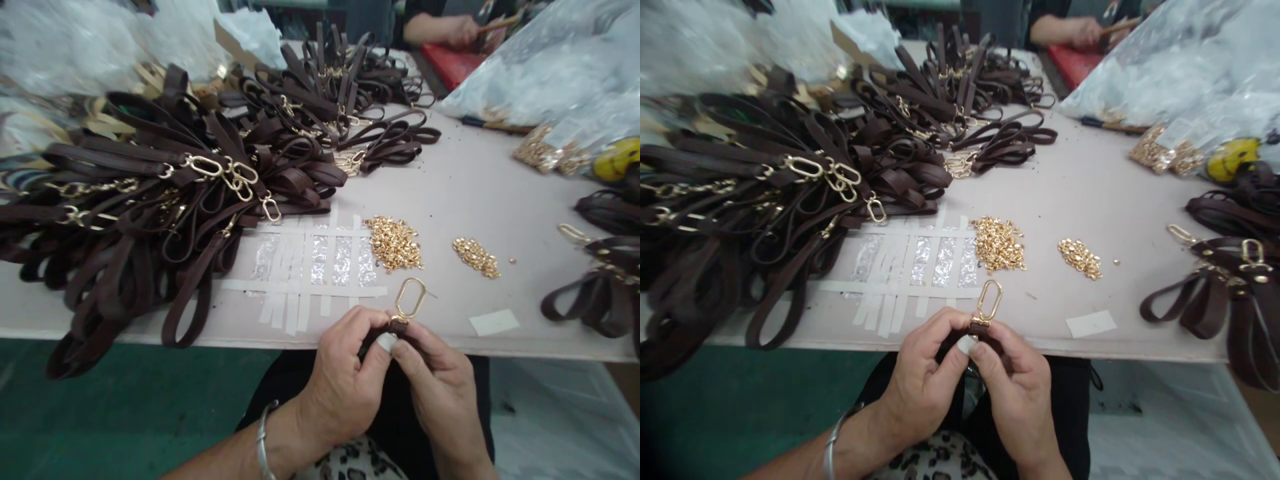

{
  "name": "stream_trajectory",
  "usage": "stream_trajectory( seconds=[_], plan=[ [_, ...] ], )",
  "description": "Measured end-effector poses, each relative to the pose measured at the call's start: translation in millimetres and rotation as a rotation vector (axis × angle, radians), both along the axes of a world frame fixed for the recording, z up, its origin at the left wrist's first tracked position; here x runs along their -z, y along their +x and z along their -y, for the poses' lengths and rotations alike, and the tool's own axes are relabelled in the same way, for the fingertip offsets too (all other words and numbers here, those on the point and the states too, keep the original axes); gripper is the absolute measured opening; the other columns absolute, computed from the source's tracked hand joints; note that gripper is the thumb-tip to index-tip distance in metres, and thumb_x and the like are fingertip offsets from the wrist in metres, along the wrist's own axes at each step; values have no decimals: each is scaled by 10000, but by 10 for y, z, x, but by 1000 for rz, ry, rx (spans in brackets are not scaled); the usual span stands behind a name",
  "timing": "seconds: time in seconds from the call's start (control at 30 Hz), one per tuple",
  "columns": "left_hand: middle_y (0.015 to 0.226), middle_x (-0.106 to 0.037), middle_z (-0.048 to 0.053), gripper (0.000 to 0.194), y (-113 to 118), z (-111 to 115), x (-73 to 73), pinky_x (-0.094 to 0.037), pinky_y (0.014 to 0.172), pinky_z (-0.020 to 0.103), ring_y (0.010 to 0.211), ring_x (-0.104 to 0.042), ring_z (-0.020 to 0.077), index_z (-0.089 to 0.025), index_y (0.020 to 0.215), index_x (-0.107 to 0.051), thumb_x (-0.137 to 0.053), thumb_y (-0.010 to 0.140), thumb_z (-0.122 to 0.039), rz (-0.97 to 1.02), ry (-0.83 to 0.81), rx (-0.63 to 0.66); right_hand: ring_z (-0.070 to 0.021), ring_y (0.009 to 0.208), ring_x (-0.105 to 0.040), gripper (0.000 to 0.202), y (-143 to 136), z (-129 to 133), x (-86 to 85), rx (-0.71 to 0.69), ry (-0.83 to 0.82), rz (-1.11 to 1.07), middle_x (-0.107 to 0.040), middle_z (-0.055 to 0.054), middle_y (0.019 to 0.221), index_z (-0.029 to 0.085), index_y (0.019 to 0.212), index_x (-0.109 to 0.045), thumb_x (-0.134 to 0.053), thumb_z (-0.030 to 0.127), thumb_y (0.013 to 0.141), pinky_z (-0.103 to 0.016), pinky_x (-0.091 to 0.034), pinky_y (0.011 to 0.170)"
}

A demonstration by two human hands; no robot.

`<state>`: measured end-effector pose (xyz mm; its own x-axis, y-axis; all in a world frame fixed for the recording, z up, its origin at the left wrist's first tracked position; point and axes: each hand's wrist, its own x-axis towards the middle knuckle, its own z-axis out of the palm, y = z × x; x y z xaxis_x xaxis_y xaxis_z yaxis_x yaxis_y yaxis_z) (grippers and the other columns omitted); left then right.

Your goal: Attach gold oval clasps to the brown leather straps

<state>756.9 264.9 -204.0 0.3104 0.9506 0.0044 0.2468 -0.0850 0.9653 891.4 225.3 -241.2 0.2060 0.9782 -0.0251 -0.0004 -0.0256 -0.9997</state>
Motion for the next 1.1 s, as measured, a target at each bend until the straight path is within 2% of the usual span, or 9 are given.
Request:
stream_trajectory(
  seconds=[0.1,0.17,0.33,0.4,0.57,0.63,0.73,0.9,1.1],
  plan=[
    [985,-722,26,167,-12,-36,-27,-511,821,248,904,-664,147,-187,1045,-704,-578,935,-193,52,-79,8,-216,1035,-719,289,2,-32,36,-42,-5,-111,-734,-37,1180,288,1172,-705,-662,238,891,-327,-619,885],
    [1019,-734,18,194,-25,-53,-39,-519,841,244,923,-674,142,-213,1077,-720,-588,937,-192,82,-105,12,-215,1034,-720,328,-12,-30,69,-6,40,-117,-737,-46,1173,283,1211,-681,-663,230,887,-333,-620,887],
    [1052,-736,4,304,-8,-46,-20,-527,877,246,957,-679,133,-251,1130,-722,-576,914,-94,67,-21,-20,-194,896,-739,335,-53,47,194,295,176,124,-760,-83,1049,210,1158,-683,-723,230,826,-317,-634,823],
    [1026,-734,-3,338,13,-34,-2,-530,867,239,949,-680,127,-258,1136,-721,-577,899,-65,42,35,-31,-185,828,-734,310,-54,56,218,356,217,239,-764,-78,969,195,1119,-683,-729,251,818,-319,-634,799],
    [965,-727,4,327,26,-12,28,-541,808,241,887,-681,125,-241,1121,-721,-579,889,-59,-25,156,-31,-163,767,-724,285,-26,1,184,343,259,429,-756,-39,894,213,1103,-663,-709,257,825,-300,-624,783],
    [941,-724,10,313,16,-9,43,-543,778,241,859,-678,125,-226,1101,-723,-579,883,-54,-50,207,-22,-159,776,-720,301,-10,-20,170,332,254,448,-747,-34,898,216,1122,-644,-703,236,829,-299,-621,785],
    [982,-735,27,325,8,-17,72,-554,817,245,899,-687,132,-200,1101,-714,-580,859,-29,-60,251,-23,-143,797,-714,339,18,-42,164,305,240,443,-726,-17,904,233,1160,-612,-696,202,834,-282,-609,795],
    [1039,-760,36,304,25,-46,98,-570,858,215,932,-712,129,-163,1096,-703,-621,831,-37,-50,220,-30,-127,829,-710,361,40,-75,163,239,181,364,-705,-12,944,255,1193,-577,-680,204,851,-233,-599,756],
    [1019,-771,16,315,25,-49,83,-580,850,213,913,-721,125,-190,1087,-713,-607,835,-35,-63,206,-27,-134,838,-709,314,18,-68,160,253,161,372,-701,-19,949,238,1142,-587,-680,196,845,-237,-600,752]
  ],
)
